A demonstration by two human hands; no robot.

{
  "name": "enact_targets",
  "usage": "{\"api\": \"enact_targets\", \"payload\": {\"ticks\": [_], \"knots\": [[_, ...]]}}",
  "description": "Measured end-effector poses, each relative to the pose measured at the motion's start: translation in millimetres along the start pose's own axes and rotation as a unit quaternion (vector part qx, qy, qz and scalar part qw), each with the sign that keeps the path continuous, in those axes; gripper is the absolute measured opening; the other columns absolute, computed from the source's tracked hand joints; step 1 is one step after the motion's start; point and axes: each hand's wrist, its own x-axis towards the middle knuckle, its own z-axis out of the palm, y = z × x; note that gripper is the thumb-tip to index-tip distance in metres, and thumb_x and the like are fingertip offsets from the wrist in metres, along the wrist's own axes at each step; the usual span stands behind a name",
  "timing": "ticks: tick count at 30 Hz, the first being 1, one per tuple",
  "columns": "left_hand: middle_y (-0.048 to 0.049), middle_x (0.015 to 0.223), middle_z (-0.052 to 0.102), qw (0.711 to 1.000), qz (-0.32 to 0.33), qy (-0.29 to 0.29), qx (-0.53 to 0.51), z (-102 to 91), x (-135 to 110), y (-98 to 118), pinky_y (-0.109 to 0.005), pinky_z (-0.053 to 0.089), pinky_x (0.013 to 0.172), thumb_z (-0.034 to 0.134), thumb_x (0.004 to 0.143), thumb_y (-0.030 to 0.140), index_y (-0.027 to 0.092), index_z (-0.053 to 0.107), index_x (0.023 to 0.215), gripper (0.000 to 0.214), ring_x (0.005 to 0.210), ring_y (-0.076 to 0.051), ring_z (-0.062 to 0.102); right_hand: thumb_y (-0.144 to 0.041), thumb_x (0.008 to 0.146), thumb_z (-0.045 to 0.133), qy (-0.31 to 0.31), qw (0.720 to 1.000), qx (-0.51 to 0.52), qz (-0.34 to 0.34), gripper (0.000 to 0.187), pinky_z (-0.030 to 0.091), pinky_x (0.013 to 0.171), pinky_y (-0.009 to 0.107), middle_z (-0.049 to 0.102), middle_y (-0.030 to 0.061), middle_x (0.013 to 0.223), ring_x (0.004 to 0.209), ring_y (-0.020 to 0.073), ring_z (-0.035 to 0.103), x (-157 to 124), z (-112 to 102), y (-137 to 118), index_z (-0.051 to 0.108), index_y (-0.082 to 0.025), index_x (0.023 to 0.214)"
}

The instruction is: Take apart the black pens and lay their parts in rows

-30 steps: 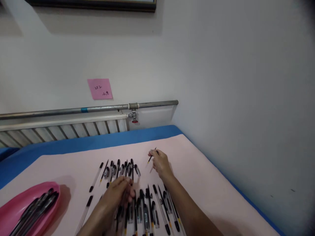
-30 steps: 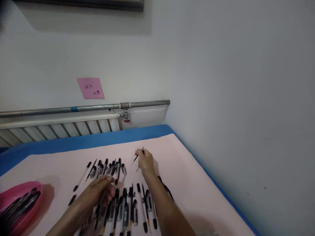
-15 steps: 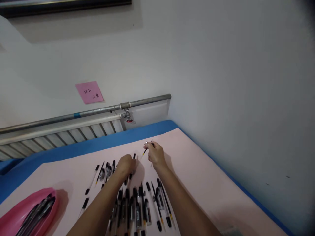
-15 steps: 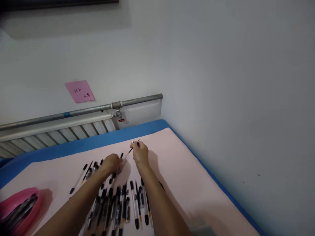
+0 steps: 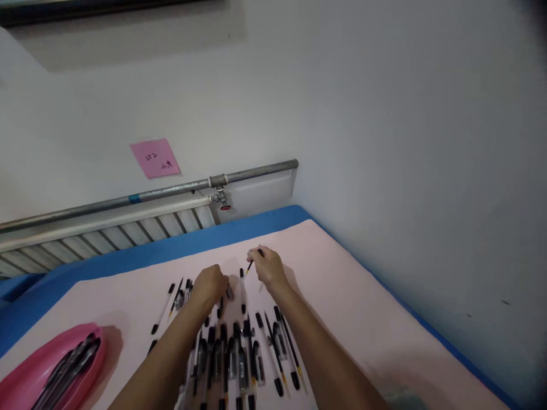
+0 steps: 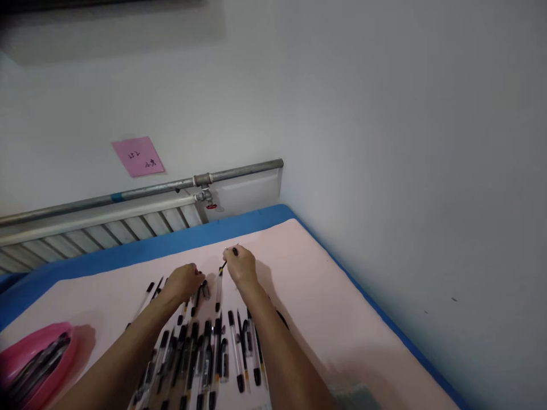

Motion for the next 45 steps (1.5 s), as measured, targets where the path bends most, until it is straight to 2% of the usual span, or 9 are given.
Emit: {"api": "enact_targets", "payload": {"ticks": [4, 7, 10, 16, 21, 28, 36, 40, 45], "knots": [[-0.0104, 0.096, 0.067, 0.999, 0.030, 0.034, 0.019, 5.5, -9, 2, -0.035, 0.046, 0.081, 0.049, 0.085, 0.037, 0.012, 0.062, 0.097, 0.030, 0.094, -0.021, 0.061, -0.025, 0.070, 0.048, -0.012, 0.998, -0.058, -0.014, 0.017, 0.039, 0.063, 0.023, 0.064, 0.0007, 0.067, 0.068, 0.0142, 0.056, -3, -1, 0, 0.059, -0.018, 0.059], [-0.0143, 0.099, 0.067, 0.997, 0.059, 0.056, 0.018, 13.7, -15, 9, -0.030, 0.044, 0.076, 0.048, 0.081, 0.035, 0.013, 0.063, 0.097, 0.030, 0.096, -0.024, 0.062, -0.026, 0.073, 0.046, -0.018, 0.995, -0.098, -0.022, 0.019, 0.038, 0.063, 0.022, 0.064, 0.0006, 0.069, 0.068, 0.0139, 0.055, -2, -2, 2, 0.059, -0.018, 0.062], [-0.0160, 0.102, 0.065, 0.995, 0.067, 0.065, 0.020, 20.5, -16, 12, -0.031, 0.044, 0.073, 0.049, 0.078, 0.036, 0.014, 0.063, 0.095, 0.032, 0.093, -0.026, 0.062, -0.024, 0.076, 0.044, -0.034, 0.989, -0.142, -0.030, 0.021, 0.038, 0.063, 0.021, 0.065, 0.0017, 0.071, 0.068, 0.0134, 0.055, -1, 0, 5, 0.060, -0.017, 0.066], [-0.0138, 0.097, 0.067, 0.995, 0.068, 0.072, 0.009, 18.2, -11, 4, -0.028, 0.043, 0.071, 0.048, 0.075, 0.023, 0.014, 0.064, 0.090, 0.024, 0.088, -0.022, 0.063, -0.020, 0.075, 0.049, -0.125, 0.962, -0.241, -0.042, 0.016, 0.034, 0.060, 0.021, 0.067, 0.0047, 0.073, 0.069, 0.0139, 0.055, -8, 12, 14, 0.063, -0.016, 0.068], [-0.0120, 0.088, 0.069, 0.995, 0.056, 0.085, -0.017, 8.5, -17, -14, -0.028, 0.040, 0.067, 0.042, 0.080, 0.025, 0.015, 0.062, 0.086, 0.023, 0.083, -0.022, 0.063, -0.026, 0.075, 0.054, -0.202, 0.935, -0.289, -0.051, 0.015, 0.032, 0.057, 0.022, 0.067, 0.0047, 0.076, 0.068, 0.0151, 0.056, -18, 13, 11, 0.065, -0.017, 0.073], [-0.0039, 0.073, 0.066, 0.993, 0.047, 0.083, -0.069, 2.5, -54, -53, -0.025, 0.036, 0.058, 0.039, 0.082, 0.032, 0.019, 0.057, 0.073, 0.024, 0.067, -0.017, 0.060, -0.025, 0.079, 0.048, -0.216, 0.920, -0.325, -0.040, 0.020, 0.031, 0.058, 0.023, 0.067, 0.0065, 0.086, 0.073, 0.0163, 0.056, -16, 9, 8, 0.066, -0.017, 0.082], [-0.0012, 0.084, 0.065, 0.972, -0.019, 0.120, -0.200, 24.7, -83, -101, -0.026, 0.040, 0.067, 0.037, 0.083, 0.039, 0.024, 0.056, 0.086, 0.024, 0.077, -0.018, 0.060, -0.024, 0.081, 0.049, -0.217, 0.914, -0.340, -0.037, 0.018, 0.033, 0.061, 0.022, 0.067, 0.0056, 0.088, 0.077, 0.0155, 0.057, -15, 9, 15, 0.066, -0.018, 0.085], [-0.0009, 0.090, 0.066, 0.954, -0.044, 0.143, -0.258, 37.1, -84, -111, -0.026, 0.042, 0.070, 0.038, 0.083, 0.040, 0.025, 0.055, 0.088, 0.024, 0.082, -0.019, 0.061, -0.026, 0.081, 0.051, -0.216, 0.911, -0.351, -0.036, 0.017, 0.034, 0.062, 0.022, 0.067, 0.0053, 0.087, 0.076, 0.0157, 0.057, -16, 9, 18, 0.066, -0.018, 0.085], [-0.0008, 0.091, 0.067, 0.942, -0.038, 0.149, -0.297, 42.1, -85, -118, -0.027, 0.045, 0.071, 0.039, 0.082, 0.041, 0.025, 0.056, 0.089, 0.024, 0.083, -0.020, 0.062, -0.030, 0.081, 0.052, -0.216, 0.907, -0.359, -0.036, 0.018, 0.035, 0.063, 0.022, 0.067, 0.0056, 0.086, 0.077, 0.0161, 0.058, -18, 11, 19, 0.066, -0.018, 0.084]]}}
